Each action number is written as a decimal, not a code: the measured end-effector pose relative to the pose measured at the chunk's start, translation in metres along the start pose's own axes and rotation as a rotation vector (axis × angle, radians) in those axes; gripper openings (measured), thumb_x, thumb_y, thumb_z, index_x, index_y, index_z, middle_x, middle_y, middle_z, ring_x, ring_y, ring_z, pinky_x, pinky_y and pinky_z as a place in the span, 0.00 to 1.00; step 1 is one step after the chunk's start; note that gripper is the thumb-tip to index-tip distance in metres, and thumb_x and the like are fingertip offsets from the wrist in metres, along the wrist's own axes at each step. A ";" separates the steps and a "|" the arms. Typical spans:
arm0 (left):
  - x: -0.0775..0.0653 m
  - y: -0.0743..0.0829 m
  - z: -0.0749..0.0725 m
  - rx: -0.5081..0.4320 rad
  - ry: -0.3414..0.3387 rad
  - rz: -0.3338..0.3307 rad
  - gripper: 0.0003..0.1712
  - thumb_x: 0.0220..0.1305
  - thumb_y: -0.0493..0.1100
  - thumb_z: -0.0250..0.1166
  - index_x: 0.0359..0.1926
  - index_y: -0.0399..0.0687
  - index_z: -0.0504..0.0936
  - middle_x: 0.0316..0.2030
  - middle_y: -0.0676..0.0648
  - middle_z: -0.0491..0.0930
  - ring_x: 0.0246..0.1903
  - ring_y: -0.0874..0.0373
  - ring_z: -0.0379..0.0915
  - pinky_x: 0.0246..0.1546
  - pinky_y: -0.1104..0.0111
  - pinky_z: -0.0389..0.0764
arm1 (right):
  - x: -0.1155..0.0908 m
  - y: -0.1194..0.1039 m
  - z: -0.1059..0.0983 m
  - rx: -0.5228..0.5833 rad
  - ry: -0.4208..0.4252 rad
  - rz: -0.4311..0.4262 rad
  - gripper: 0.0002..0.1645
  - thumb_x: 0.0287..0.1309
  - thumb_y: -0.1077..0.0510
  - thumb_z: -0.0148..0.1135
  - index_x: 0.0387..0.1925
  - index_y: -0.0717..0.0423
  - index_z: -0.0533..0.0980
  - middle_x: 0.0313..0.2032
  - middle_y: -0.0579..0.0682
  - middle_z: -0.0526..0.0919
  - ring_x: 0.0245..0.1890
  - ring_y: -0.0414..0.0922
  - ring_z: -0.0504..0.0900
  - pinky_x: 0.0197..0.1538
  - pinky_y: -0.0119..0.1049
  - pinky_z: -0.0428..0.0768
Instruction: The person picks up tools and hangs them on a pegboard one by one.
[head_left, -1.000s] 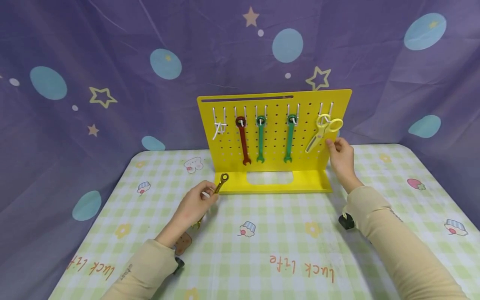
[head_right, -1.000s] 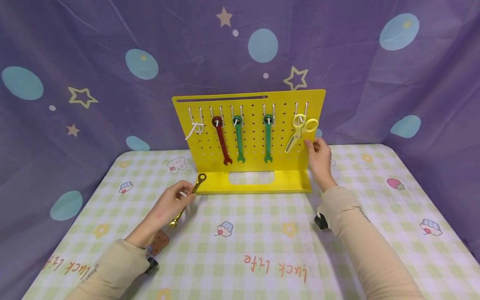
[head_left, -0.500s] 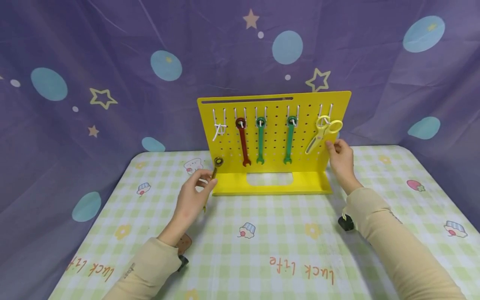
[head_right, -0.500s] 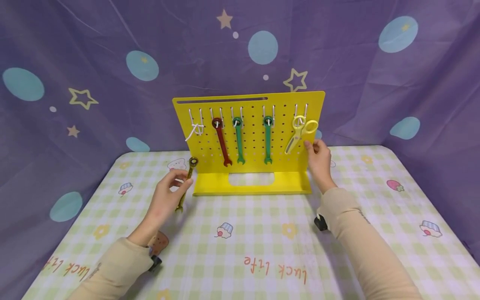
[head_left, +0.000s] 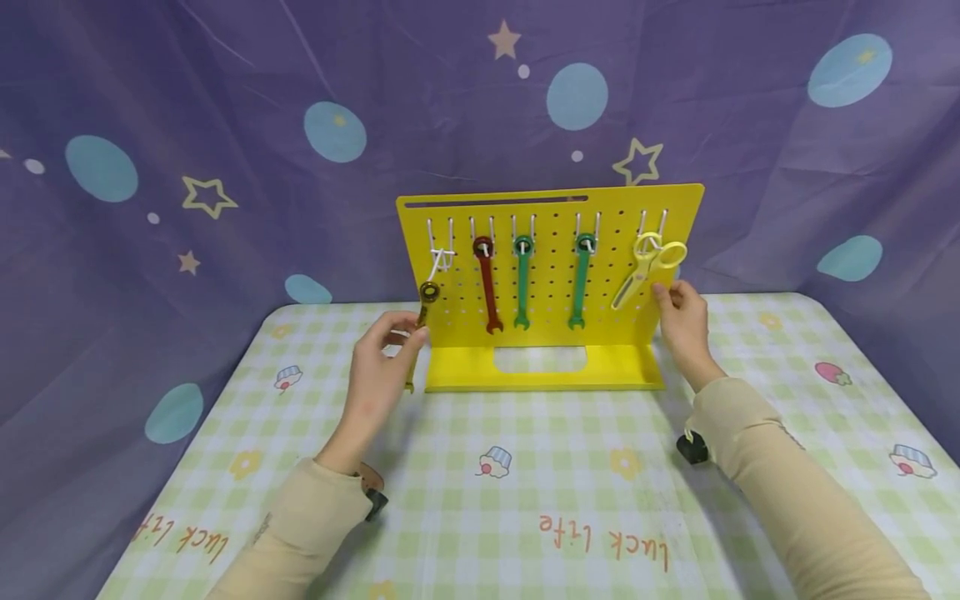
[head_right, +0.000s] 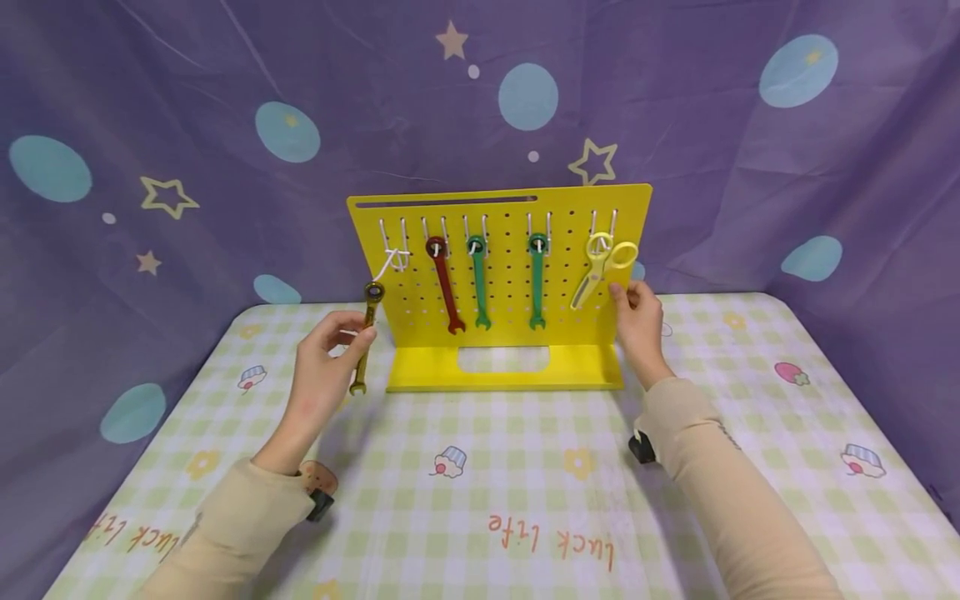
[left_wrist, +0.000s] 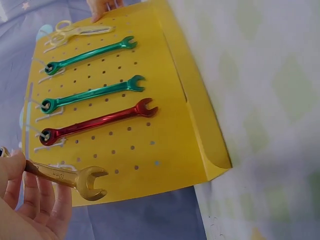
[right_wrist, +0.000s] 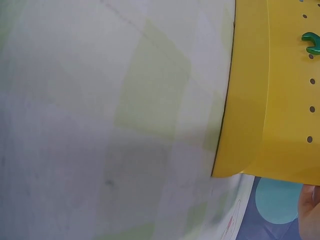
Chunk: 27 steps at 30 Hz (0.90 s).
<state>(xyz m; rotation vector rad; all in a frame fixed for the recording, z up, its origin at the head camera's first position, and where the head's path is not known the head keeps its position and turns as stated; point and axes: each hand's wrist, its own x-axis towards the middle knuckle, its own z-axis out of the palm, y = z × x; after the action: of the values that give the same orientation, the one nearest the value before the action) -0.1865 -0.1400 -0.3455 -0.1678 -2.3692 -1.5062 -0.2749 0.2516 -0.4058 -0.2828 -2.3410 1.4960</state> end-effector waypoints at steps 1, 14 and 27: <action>0.001 0.001 0.001 -0.008 0.005 0.002 0.12 0.68 0.43 0.66 0.50 0.44 0.81 0.41 0.45 0.80 0.40 0.53 0.74 0.32 0.69 0.74 | 0.000 0.000 -0.001 -0.007 0.000 0.000 0.32 0.71 0.41 0.47 0.51 0.68 0.73 0.50 0.65 0.80 0.46 0.49 0.76 0.48 0.36 0.72; 0.017 0.000 0.009 -0.048 0.035 -0.019 0.12 0.67 0.39 0.66 0.49 0.39 0.81 0.42 0.40 0.81 0.39 0.49 0.74 0.41 0.66 0.75 | 0.001 0.002 0.000 0.005 -0.014 -0.008 0.31 0.71 0.41 0.47 0.49 0.68 0.73 0.49 0.66 0.80 0.47 0.51 0.76 0.47 0.36 0.72; 0.040 -0.003 0.020 -0.051 0.006 -0.066 0.12 0.68 0.42 0.66 0.48 0.42 0.80 0.44 0.44 0.80 0.38 0.53 0.76 0.37 0.54 0.84 | 0.002 0.002 0.001 0.012 -0.001 0.003 0.31 0.71 0.41 0.48 0.50 0.68 0.72 0.50 0.66 0.80 0.48 0.51 0.76 0.51 0.39 0.73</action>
<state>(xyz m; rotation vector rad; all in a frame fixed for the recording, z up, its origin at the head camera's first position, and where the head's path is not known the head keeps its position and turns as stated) -0.2289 -0.1262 -0.3430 -0.0982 -2.3547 -1.5955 -0.2773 0.2519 -0.4078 -0.2827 -2.3322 1.5110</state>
